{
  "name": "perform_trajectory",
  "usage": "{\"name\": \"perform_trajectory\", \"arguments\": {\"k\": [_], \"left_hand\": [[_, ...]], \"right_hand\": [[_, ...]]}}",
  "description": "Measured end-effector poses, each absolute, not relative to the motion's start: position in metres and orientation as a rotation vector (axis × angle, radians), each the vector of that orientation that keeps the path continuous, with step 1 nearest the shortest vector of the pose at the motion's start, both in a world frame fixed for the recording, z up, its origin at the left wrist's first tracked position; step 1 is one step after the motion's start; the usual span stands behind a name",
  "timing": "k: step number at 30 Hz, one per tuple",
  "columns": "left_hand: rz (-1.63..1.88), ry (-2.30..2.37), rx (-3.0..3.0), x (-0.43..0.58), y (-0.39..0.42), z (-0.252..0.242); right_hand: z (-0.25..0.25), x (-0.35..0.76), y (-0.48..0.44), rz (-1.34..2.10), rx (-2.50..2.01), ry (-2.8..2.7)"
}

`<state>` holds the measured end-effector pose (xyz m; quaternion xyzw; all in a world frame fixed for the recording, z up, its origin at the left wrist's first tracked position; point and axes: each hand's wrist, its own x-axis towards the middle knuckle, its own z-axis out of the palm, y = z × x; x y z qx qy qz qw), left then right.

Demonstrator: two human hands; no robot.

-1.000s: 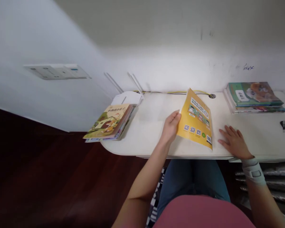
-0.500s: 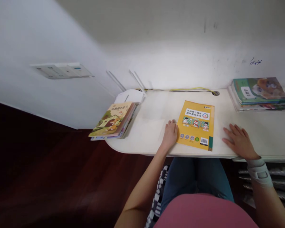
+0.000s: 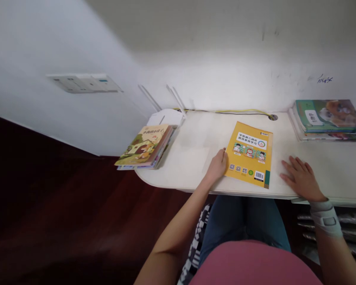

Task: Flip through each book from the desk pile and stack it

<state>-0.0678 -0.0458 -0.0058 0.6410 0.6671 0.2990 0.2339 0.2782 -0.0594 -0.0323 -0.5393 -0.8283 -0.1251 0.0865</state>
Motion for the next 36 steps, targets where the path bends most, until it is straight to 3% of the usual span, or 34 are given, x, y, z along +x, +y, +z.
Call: {"name": "perform_trajectory", "arguments": {"k": [5, 12, 22, 30, 36], "left_hand": [[0.587, 2.037, 2.046, -0.061, -0.040, -0.012], [0.371, 2.207, 2.015, -0.075, -0.041, -0.011], [0.870, 1.957, 1.776, -0.072, -0.053, -0.007], [0.461, 2.157, 2.040, -0.048, -0.055, -0.013], [0.354, 2.159, 2.043, -0.061, -0.051, -0.007]], "right_hand": [[-0.031, 0.279, -0.059, -0.380, -1.600, -2.480], [-0.033, 0.279, -0.059, -0.409, -1.608, -2.488], [-0.032, 0.278, -0.059, -0.404, -1.624, -2.487], [-0.032, 0.283, -0.057, -0.377, -1.643, -2.523], [-0.029, 0.283, -0.058, -0.363, -1.638, -2.530]]}}
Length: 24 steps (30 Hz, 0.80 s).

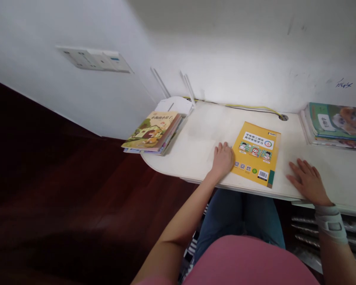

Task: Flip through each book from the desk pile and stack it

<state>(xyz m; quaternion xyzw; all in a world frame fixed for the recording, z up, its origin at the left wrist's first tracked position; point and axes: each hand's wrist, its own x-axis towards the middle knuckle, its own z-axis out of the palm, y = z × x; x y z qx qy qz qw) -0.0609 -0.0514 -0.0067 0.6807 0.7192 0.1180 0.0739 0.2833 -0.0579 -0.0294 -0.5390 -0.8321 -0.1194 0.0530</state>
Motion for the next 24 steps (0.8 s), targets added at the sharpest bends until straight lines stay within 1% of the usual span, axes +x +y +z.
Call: {"name": "perform_trajectory", "arguments": {"k": [11, 16, 19, 21, 24], "left_hand": [[0.448, 2.257, 1.882, -0.096, -0.047, -0.011], [0.466, 2.287, 1.952, -0.096, -0.051, -0.018], [0.440, 2.303, 1.980, -0.093, -0.054, -0.014], [0.422, 2.309, 1.973, -0.089, -0.056, -0.009], [0.435, 2.304, 1.933, -0.079, -0.061, -0.001]], "right_hand": [[-0.031, 0.286, -0.056, -0.328, -1.627, -2.531], [-0.029, 0.286, -0.061, -0.363, -1.653, -2.526], [-0.011, 0.275, -0.053, -0.418, -1.633, -2.553], [0.007, 0.256, -0.043, -0.430, -1.522, -2.579], [0.029, 0.207, -0.034, -0.290, -1.292, -2.625]]}}
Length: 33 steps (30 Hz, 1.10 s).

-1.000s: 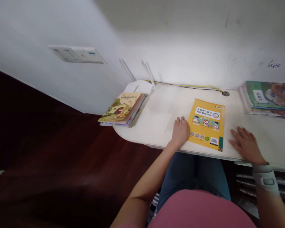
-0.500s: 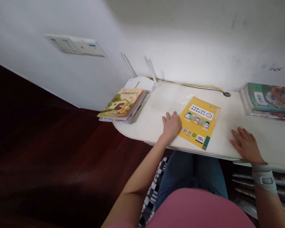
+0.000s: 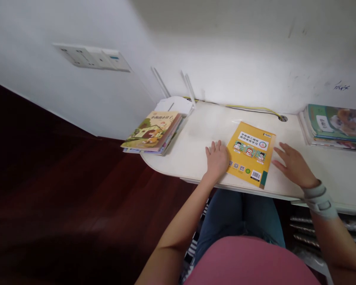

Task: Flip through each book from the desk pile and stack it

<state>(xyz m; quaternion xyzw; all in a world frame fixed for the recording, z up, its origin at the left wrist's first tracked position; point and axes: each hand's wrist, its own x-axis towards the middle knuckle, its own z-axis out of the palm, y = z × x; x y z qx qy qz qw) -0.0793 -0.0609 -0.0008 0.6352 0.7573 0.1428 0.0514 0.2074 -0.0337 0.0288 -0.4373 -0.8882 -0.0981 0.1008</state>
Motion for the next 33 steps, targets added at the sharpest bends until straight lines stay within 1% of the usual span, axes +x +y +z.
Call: {"name": "perform_trajectory", "arguments": {"k": [3, 6, 9, 13, 17, 22, 25, 28, 30, 33], "left_hand": [[0.431, 2.289, 1.938, -0.074, -0.065, 0.002], [0.435, 2.292, 1.977, -0.077, -0.065, -0.001], [0.500, 2.224, 2.088, -0.088, -0.061, -0.006], [0.537, 2.184, 2.171, -0.102, -0.058, -0.010], [0.515, 2.248, 2.083, -0.113, -0.063, -0.010], [0.569, 2.253, 1.973, -0.123, -0.063, -0.009], [0.678, 2.225, 1.842, -0.128, -0.063, -0.007], [0.880, 2.079, 1.614, -0.134, -0.067, -0.005], [0.983, 1.933, 1.443, -0.137, -0.072, -0.004], [1.015, 1.836, 1.329, -0.138, -0.078, -0.003]], "right_hand": [[0.029, 0.152, -0.045, -0.206, -1.111, -2.761], [0.012, 0.114, -0.068, -0.241, -1.163, -2.731], [-0.004, 0.101, -0.085, -0.281, -1.239, -2.672], [-0.007, 0.108, -0.095, -0.349, -1.232, -2.701], [-0.006, 0.130, -0.108, -0.317, -1.097, -2.797], [-0.006, 0.156, -0.111, -0.329, -1.071, -2.840], [-0.002, 0.164, -0.104, -0.239, -0.990, -2.862], [0.001, 0.168, -0.099, -0.147, -0.944, -2.827], [0.001, 0.169, -0.097, -0.094, -0.987, -2.774], [0.001, 0.170, -0.095, -0.090, -1.302, -2.596]]}}
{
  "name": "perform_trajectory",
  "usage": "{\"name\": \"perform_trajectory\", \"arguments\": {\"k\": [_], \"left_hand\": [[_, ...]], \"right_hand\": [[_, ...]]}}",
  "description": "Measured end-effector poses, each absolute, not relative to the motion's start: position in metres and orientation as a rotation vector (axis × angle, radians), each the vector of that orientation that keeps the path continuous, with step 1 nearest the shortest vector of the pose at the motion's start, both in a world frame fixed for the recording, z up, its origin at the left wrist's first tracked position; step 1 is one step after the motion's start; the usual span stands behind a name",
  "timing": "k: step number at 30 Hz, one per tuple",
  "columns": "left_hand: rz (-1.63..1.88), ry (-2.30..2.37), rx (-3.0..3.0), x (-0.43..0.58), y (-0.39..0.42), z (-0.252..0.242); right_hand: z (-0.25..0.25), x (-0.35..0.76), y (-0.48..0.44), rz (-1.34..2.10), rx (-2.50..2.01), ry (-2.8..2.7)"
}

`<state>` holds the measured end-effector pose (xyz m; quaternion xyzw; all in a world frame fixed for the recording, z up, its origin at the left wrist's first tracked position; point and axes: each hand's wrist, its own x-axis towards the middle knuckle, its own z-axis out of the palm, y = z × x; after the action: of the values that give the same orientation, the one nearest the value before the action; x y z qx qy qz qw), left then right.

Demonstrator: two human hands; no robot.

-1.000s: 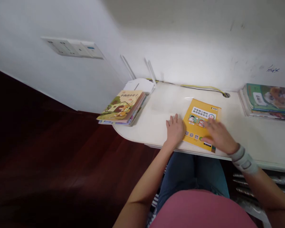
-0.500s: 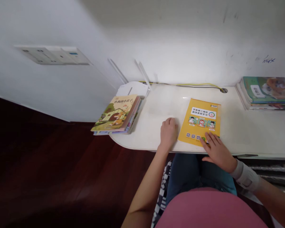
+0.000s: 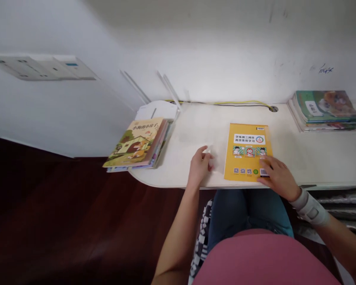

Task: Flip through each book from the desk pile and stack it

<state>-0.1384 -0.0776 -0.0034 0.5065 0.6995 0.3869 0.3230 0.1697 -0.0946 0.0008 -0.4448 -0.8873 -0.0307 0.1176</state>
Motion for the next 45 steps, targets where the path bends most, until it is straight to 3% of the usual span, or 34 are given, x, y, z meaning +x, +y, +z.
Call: {"name": "perform_trajectory", "arguments": {"k": [6, 10, 14, 21, 24, 27, 31, 38, 45], "left_hand": [[0.906, 2.188, 1.937, -0.119, -0.094, 0.005], [0.696, 1.712, 2.372, -0.088, -0.105, -0.006], [0.574, 1.702, 2.431, -0.068, -0.107, -0.027], [0.637, 1.687, 2.511, -0.073, -0.106, -0.034], [0.623, 1.673, 2.499, -0.074, -0.106, -0.031], [0.627, 1.738, 2.472, -0.078, -0.102, -0.024], [0.676, 2.138, 2.268, -0.099, -0.090, -0.013], [0.914, 2.109, 1.804, -0.155, -0.079, -0.010], [0.785, 2.095, 2.016, -0.125, -0.069, 0.006]], "right_hand": [[-0.004, 0.171, -0.081, -0.021, -1.685, -2.326], [-0.008, 0.180, -0.068, 0.515, -1.632, -2.045], [0.000, 0.193, -0.058, 1.087, -1.422, -1.560], [0.022, 0.172, -0.053, 1.525, -1.385, -1.265], [0.022, 0.157, -0.053, 1.596, -1.238, -1.347], [0.014, 0.154, -0.051, 1.454, -1.167, -1.436], [0.011, 0.160, -0.055, 1.293, -1.179, -1.461], [0.042, 0.147, -0.054, 1.561, -0.991, -1.189], [0.042, 0.132, -0.035, 1.616, -1.005, -1.135]]}}
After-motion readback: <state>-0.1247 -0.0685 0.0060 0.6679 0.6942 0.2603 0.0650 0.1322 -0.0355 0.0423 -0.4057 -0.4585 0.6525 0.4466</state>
